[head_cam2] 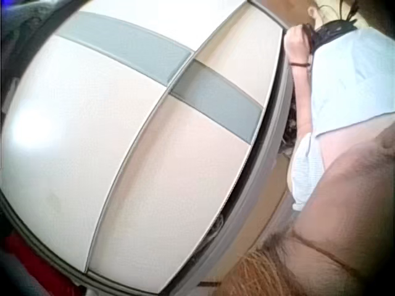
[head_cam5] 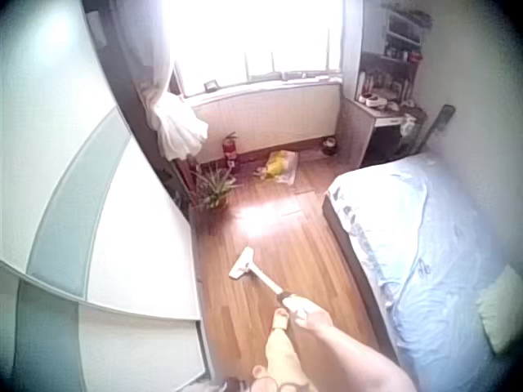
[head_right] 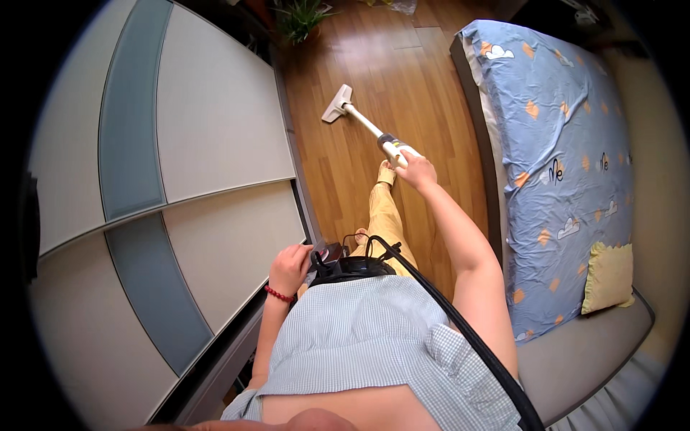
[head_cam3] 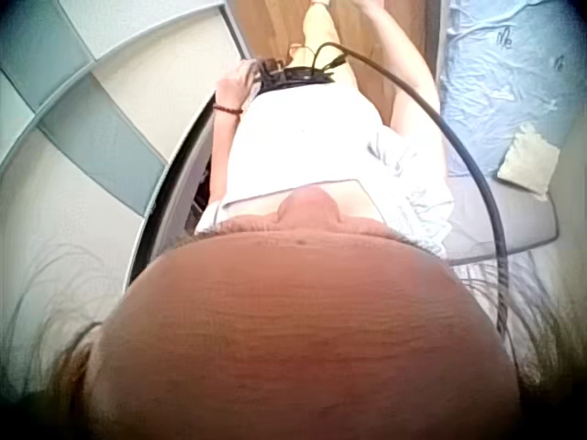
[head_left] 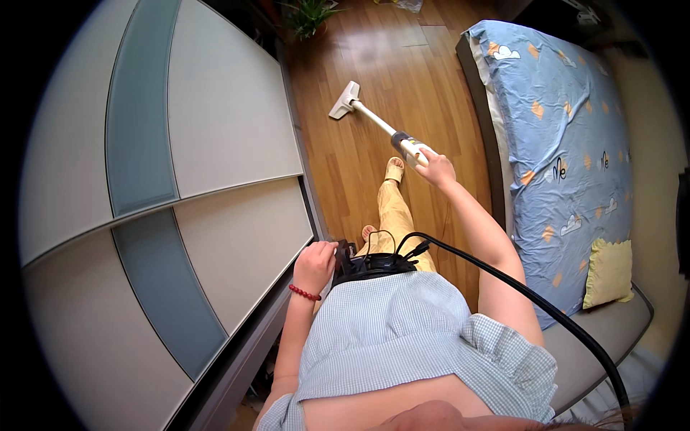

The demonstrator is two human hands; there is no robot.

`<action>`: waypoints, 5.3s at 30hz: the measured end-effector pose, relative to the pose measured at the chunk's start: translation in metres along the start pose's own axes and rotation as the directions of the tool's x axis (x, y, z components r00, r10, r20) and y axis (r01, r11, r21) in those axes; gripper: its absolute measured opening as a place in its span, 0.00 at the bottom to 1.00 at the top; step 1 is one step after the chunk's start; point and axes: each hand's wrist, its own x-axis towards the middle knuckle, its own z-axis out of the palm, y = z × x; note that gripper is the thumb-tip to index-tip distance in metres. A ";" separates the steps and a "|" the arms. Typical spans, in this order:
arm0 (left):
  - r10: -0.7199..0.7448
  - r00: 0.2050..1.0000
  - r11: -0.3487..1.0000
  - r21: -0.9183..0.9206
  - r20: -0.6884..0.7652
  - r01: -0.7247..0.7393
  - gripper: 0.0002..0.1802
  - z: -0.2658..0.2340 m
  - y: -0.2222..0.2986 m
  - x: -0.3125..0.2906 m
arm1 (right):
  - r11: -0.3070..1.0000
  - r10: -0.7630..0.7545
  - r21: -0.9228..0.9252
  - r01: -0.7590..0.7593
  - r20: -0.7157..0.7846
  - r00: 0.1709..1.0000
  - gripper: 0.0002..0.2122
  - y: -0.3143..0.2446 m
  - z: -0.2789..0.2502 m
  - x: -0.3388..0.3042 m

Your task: The person vacuums the wooden floor in a bedroom, moving the vacuum head under furniture and along a sliding door track, then winds the power cord around the vacuum handle.

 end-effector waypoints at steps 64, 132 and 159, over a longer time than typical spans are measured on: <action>-0.052 0.997 0.998 -0.022 -0.054 0.051 0.08 -0.120 -0.172 0.289 | 0.742 0.557 0.524 -0.418 -0.134 0.820 0.17 -0.102 -0.038 0.163; 0.582 0.699 0.755 0.044 0.415 -0.654 0.10 -0.179 -0.153 0.724 | 0.306 0.918 0.619 -0.723 0.009 0.396 0.22 -0.049 -0.086 0.427; 0.789 0.323 0.474 -0.184 0.522 -0.861 0.07 -0.114 -0.055 0.830 | -0.168 0.978 0.958 -0.231 0.191 0.080 0.11 -0.080 -0.022 0.346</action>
